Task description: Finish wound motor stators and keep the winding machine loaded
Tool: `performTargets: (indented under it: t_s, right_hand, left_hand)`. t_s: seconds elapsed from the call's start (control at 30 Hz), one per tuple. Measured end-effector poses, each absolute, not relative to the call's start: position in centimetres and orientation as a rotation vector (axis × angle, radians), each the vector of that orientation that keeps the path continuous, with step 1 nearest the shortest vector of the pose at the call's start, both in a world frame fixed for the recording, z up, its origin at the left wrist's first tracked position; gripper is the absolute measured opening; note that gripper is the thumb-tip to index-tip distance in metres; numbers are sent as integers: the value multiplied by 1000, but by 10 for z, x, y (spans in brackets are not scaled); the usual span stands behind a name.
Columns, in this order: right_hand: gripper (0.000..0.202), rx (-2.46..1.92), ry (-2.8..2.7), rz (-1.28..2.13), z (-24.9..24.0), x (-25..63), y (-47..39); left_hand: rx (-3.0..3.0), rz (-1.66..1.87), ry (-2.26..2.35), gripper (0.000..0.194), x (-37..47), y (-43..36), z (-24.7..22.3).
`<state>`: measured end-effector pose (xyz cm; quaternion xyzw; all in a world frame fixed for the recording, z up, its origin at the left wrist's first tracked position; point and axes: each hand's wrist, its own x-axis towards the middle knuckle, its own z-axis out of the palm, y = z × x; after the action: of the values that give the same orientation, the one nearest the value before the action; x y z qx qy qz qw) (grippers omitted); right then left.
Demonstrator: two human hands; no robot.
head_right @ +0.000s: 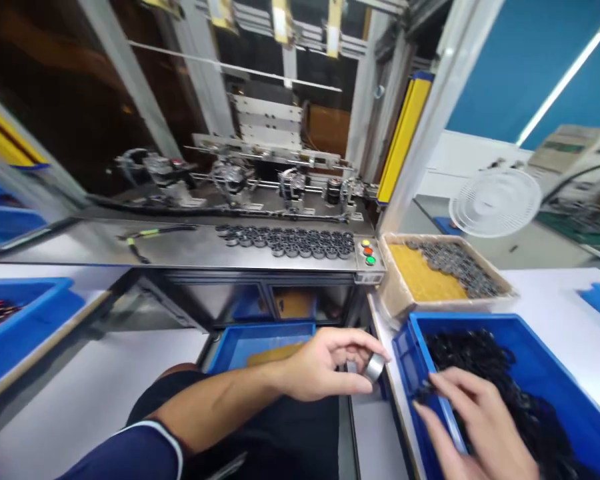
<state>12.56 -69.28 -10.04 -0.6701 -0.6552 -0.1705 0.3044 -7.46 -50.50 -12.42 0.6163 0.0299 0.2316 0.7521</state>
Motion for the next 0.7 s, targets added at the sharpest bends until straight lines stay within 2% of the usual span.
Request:
performTargets:
  t_s: [0.1,0.2,0.3,0.47,0.6,0.7]
  right_hand:
    - [35,-1667,-1827,-456,-87,87,-686]
    - [31,-1604,-1786,-401,-83,67,-683]
    - [36,-1536,-1809,-355,-89,65,-685]
    - [38,-1468,-1865,-316,-92,72,-688]
    - [38,-1445,-1874,-336,-90,69,-688]
    - [34,-1443,-1884,-372,-89,67,-687]
  left_hand:
    - [1209,425,52,59,-77,-515,-125]
    - [1096,287,74,67,-76,-522,-125]
    - [1075,275,139,76,-73,-529,-128]
    - [955,297,81,68,-68,-541,-131]
    - [963,305,88,75,-69,-543,-129]
    - [982,323,125,74,-69,-542,-127]
